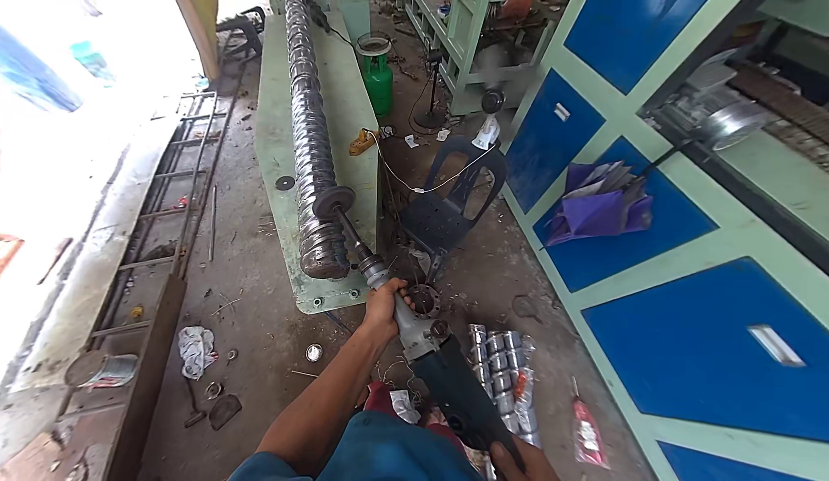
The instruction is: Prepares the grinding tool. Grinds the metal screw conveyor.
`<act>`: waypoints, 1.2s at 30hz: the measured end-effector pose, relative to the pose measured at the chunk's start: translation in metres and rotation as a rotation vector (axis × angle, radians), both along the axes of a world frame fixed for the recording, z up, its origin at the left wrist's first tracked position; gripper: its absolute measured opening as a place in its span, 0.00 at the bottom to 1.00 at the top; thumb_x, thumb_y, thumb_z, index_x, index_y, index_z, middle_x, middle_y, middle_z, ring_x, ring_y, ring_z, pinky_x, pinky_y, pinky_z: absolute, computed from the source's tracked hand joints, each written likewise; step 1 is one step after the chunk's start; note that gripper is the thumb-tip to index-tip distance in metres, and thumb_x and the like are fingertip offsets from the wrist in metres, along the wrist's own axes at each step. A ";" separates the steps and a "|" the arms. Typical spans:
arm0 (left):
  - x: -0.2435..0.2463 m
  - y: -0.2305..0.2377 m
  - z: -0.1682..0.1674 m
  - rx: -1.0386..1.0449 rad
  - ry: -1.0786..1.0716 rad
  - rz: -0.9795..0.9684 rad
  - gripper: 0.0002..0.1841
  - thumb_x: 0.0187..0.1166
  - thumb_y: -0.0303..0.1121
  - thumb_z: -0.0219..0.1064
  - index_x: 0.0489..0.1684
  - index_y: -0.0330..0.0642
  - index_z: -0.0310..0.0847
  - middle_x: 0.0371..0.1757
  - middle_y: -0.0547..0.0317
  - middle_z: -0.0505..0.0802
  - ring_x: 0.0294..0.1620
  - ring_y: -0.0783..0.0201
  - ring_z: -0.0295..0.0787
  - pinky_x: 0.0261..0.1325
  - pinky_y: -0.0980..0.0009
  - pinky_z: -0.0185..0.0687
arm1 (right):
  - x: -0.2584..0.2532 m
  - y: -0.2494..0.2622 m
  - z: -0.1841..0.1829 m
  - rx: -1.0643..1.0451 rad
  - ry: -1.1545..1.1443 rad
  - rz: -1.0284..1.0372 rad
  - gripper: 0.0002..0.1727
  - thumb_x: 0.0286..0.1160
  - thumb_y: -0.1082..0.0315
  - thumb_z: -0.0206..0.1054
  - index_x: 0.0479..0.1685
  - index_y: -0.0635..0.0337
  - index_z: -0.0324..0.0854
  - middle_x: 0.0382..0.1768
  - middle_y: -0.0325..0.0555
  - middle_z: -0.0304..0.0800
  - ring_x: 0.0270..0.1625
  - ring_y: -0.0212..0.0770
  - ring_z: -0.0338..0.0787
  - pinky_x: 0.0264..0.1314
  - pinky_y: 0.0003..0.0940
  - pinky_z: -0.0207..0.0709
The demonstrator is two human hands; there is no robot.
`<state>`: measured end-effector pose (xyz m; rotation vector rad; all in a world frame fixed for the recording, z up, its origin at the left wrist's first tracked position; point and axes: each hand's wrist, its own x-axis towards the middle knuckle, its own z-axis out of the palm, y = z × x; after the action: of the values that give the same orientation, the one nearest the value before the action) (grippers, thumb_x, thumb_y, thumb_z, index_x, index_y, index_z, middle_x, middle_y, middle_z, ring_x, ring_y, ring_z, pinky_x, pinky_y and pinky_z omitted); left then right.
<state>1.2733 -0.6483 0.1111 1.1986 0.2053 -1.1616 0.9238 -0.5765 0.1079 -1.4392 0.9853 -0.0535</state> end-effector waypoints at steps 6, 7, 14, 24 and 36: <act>-0.005 -0.008 -0.003 0.021 -0.005 -0.004 0.03 0.79 0.25 0.63 0.41 0.39 0.73 0.20 0.58 0.79 0.16 0.63 0.79 0.24 0.65 0.86 | -0.002 -0.002 -0.001 0.043 -0.021 -0.025 0.26 0.88 0.44 0.55 0.44 0.62 0.80 0.18 0.38 0.80 0.16 0.34 0.81 0.21 0.36 0.81; -0.005 -0.008 -0.003 0.029 -0.007 -0.007 0.03 0.79 0.25 0.63 0.41 0.39 0.73 0.21 0.58 0.79 0.16 0.62 0.79 0.24 0.65 0.86 | -0.002 -0.002 0.000 0.051 -0.018 -0.030 0.26 0.88 0.44 0.55 0.45 0.62 0.80 0.18 0.38 0.80 0.16 0.35 0.81 0.21 0.37 0.81; 0.001 0.001 0.005 0.013 -0.013 0.000 0.02 0.80 0.26 0.62 0.38 0.40 0.74 0.20 0.59 0.78 0.16 0.63 0.78 0.25 0.64 0.87 | 0.001 -0.001 0.006 0.044 -0.014 -0.004 0.26 0.88 0.45 0.56 0.46 0.63 0.80 0.19 0.38 0.82 0.17 0.34 0.82 0.22 0.36 0.82; 0.013 0.030 0.012 0.005 -0.007 0.069 0.02 0.80 0.26 0.61 0.38 0.40 0.73 0.19 0.59 0.78 0.16 0.63 0.79 0.25 0.65 0.86 | 0.006 0.000 0.014 0.002 -0.032 0.082 0.28 0.87 0.42 0.58 0.47 0.62 0.82 0.19 0.39 0.81 0.17 0.35 0.81 0.23 0.38 0.81; 0.010 0.020 0.009 0.004 -0.025 0.041 0.03 0.79 0.26 0.61 0.37 0.40 0.73 0.19 0.59 0.79 0.16 0.63 0.79 0.25 0.64 0.86 | 0.003 -0.002 0.001 0.009 -0.052 0.068 0.28 0.88 0.43 0.57 0.50 0.63 0.82 0.20 0.41 0.82 0.17 0.37 0.81 0.23 0.39 0.81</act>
<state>1.2830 -0.6286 0.1197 1.2063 0.2123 -1.1109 0.9263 -0.5783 0.1089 -1.4553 0.8924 -0.0362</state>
